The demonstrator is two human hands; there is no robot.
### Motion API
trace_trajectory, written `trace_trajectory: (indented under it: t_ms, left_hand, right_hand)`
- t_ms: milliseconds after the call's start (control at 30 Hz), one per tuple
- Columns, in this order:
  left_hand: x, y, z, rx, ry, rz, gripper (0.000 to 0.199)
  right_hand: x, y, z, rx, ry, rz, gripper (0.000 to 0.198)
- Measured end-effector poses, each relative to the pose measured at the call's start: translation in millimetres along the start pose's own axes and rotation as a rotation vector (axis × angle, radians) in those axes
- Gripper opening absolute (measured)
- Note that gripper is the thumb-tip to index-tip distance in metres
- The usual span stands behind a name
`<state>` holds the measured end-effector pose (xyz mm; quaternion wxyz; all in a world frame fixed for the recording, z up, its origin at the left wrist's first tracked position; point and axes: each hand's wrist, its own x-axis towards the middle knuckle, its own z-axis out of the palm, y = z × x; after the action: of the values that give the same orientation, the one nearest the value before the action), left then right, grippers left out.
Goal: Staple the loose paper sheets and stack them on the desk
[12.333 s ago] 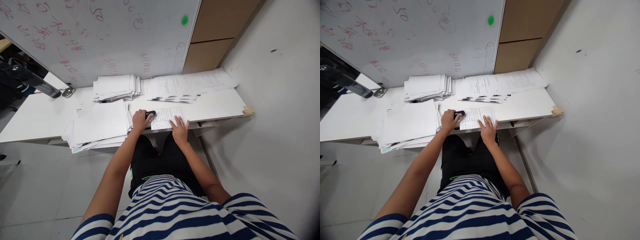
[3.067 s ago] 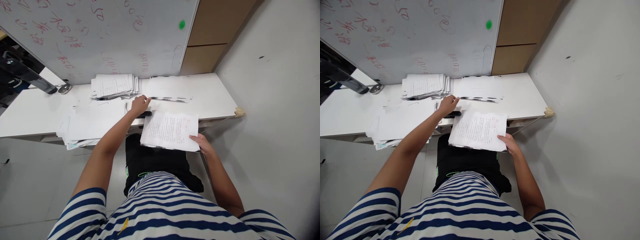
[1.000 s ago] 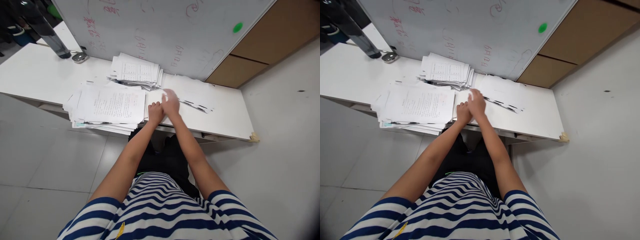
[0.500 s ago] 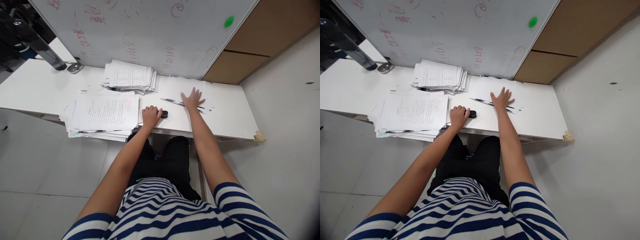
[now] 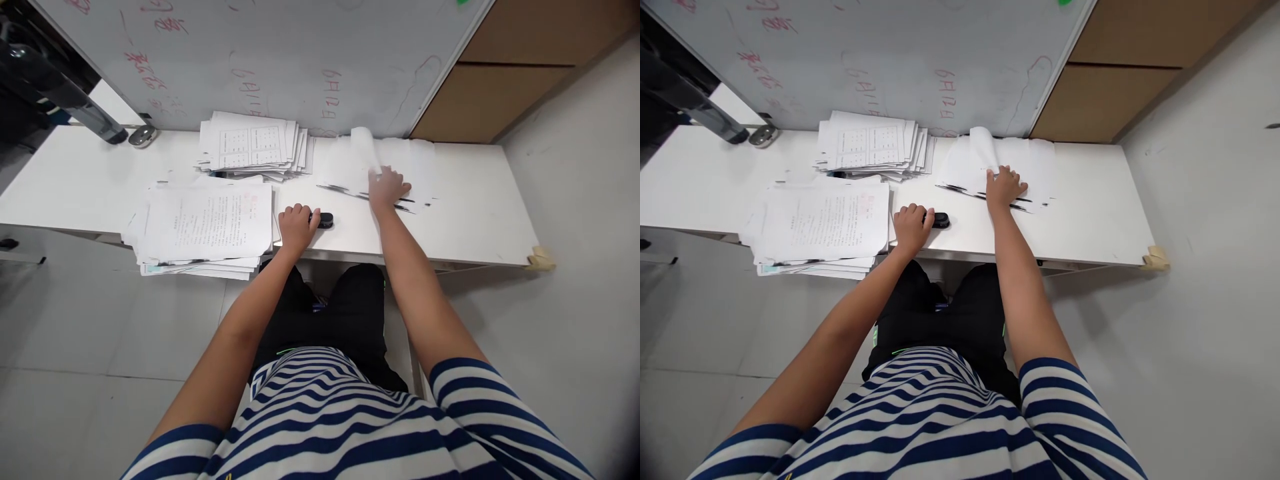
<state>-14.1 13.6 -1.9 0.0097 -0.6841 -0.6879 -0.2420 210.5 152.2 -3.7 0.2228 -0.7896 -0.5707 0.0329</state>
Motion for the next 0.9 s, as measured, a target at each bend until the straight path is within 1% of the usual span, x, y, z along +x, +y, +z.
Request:
trace_trajectory:
  t_ms: [67, 200, 300, 433, 500, 533, 700, 767, 900]
  left_hand:
    - [0.2, 0.6, -1.0, 0.002, -0.002, -0.002, 0.037]
    - [0.1, 0.9, -1.3, 0.002, -0.002, -0.004, 0.037]
    - [0.1, 0.7, -0.4, 0.002, 0.001, -0.005, 0.038]
    - [0.6, 1.2, -0.4, 0.005, -0.007, -0.006, 0.038]
    - [0.7, 1.6, -0.6, 0.016, -0.016, -0.008, 0.038]
    - [0.8, 1.7, -0.6, 0.021, -0.016, -0.008, 0.038]
    - [0.6, 0.5, 0.8, 0.010, 0.013, 0.000, 0.039]
    - [0.6, 0.1, 1.0, 0.009, 0.012, -0.001, 0.039]
    - [0.7, 0.6, 0.0, -0.018, -0.004, -0.014, 0.039]
  right_hand:
    - [6.5, 3.0, -3.8, -0.030, -0.010, -0.012, 0.043]
    - [17.8, 9.2, -8.0, -0.060, -0.048, -0.012, 0.047]
    - [21.2, 13.6, -6.6, -0.046, -0.013, 0.047, 0.052]
    - [20.8, 19.0, -3.0, 0.039, 0.043, 0.120, 0.056]
    - [19.2, 20.4, -1.3, 0.050, 0.048, 0.097, 0.056]
    - [18.2, 20.7, -0.6, 0.042, 0.044, 0.064, 0.056]
    - [15.1, 23.2, 2.4, -0.057, 0.024, -0.151, 0.055]
    - [16.9, 25.9, 3.7, -0.093, 0.014, -0.166, 0.057]
    - [25.4, 30.6, 8.3, -0.106, -0.068, -0.101, 0.073]
